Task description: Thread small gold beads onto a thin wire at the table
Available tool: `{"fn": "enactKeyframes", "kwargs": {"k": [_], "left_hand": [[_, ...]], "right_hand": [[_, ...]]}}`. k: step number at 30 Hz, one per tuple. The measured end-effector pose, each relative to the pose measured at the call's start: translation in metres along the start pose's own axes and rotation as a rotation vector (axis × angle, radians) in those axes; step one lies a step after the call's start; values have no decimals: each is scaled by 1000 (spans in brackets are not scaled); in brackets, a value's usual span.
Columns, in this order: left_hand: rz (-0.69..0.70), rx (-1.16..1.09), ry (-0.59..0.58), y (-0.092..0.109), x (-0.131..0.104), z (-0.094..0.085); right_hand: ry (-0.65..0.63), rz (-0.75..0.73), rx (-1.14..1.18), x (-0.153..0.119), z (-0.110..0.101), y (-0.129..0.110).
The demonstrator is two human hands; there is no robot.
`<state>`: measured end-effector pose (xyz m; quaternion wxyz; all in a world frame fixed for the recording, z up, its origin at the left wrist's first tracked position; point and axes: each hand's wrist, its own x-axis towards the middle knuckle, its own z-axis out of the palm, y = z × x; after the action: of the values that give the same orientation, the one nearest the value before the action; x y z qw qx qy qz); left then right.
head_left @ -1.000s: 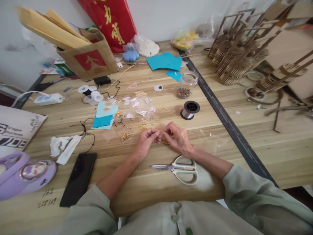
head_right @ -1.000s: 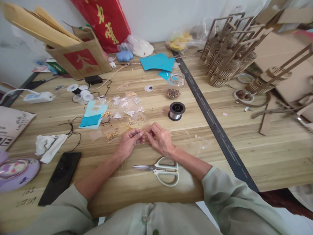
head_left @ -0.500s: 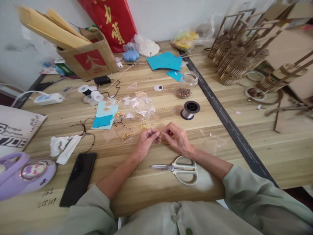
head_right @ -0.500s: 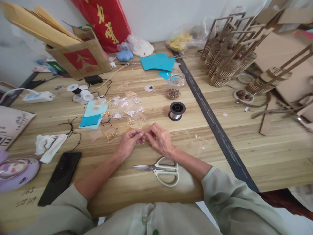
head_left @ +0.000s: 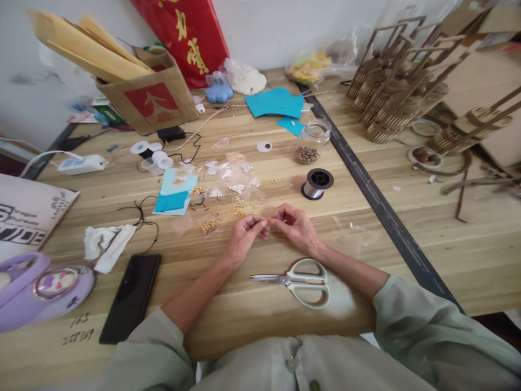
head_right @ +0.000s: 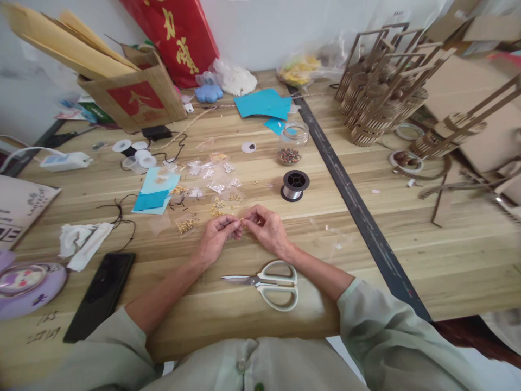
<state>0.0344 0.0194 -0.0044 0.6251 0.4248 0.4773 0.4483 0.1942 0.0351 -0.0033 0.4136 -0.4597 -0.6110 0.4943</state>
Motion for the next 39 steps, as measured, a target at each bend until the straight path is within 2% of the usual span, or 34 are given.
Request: {"fn": "enactKeyframes", "kwargs": {"k": [10, 23, 33, 39], "left_hand": [[91, 125, 43, -1, 0, 1], [126, 173, -1, -3, 1, -1], [130, 180, -83, -3, 1, -3], [105, 174, -61, 0, 0, -3]], "right_hand": [[-180, 154, 297, 6, -5, -1], [-182, 129, 290, 8, -7, 0], [-264, 138, 296, 9, -13, -3], [-268, 144, 306, 7, -14, -5]]}}
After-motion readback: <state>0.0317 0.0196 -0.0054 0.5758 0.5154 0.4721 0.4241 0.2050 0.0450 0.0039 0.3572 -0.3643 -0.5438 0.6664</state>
